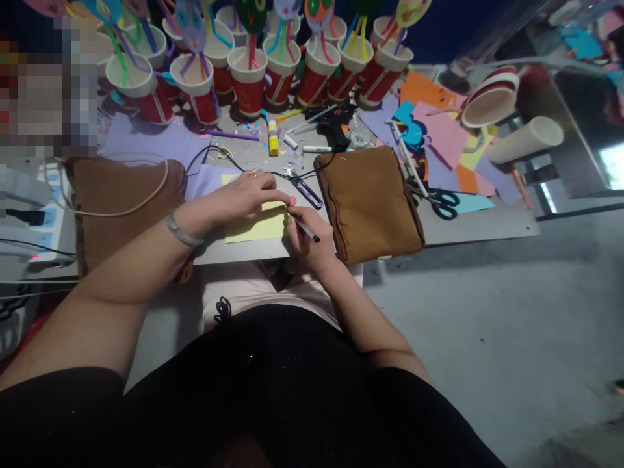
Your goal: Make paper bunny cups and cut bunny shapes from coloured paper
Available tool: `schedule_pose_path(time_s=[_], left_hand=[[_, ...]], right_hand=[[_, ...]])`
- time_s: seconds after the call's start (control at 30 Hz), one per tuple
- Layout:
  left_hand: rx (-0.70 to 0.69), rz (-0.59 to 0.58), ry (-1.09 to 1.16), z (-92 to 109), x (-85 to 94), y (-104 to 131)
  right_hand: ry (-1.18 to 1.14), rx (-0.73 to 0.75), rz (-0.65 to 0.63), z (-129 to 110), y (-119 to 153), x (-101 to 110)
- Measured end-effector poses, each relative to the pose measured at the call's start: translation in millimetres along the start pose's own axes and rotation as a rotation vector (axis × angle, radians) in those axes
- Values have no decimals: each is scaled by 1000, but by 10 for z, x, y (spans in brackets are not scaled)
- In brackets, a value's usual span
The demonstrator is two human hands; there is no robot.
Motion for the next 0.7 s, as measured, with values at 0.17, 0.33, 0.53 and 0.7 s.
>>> schedule_pose_path(time_s=[0.17, 0.33, 0.53, 0.7], left_hand=[[1, 17, 4, 38, 37, 9], [28, -1, 18, 38, 36, 2], [13, 0, 22, 26, 28, 0], [20, -2, 17, 30, 31, 9]], right_hand=[[-3, -43, -57, 30, 6, -39], [12, -50, -67, 41, 17, -42], [0, -47, -48, 18, 7, -8], [3, -62, -60, 11, 0, 20]])
Point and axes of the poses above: each hand's wrist, its own y-axis away from the middle knuckle, its own x-axis out of the back of the hand, z = x × y, the point moved 6 cm from there along -y, towards the middle knuckle, and after that the axes turned 1 degree about y, right-handed, at the moved point
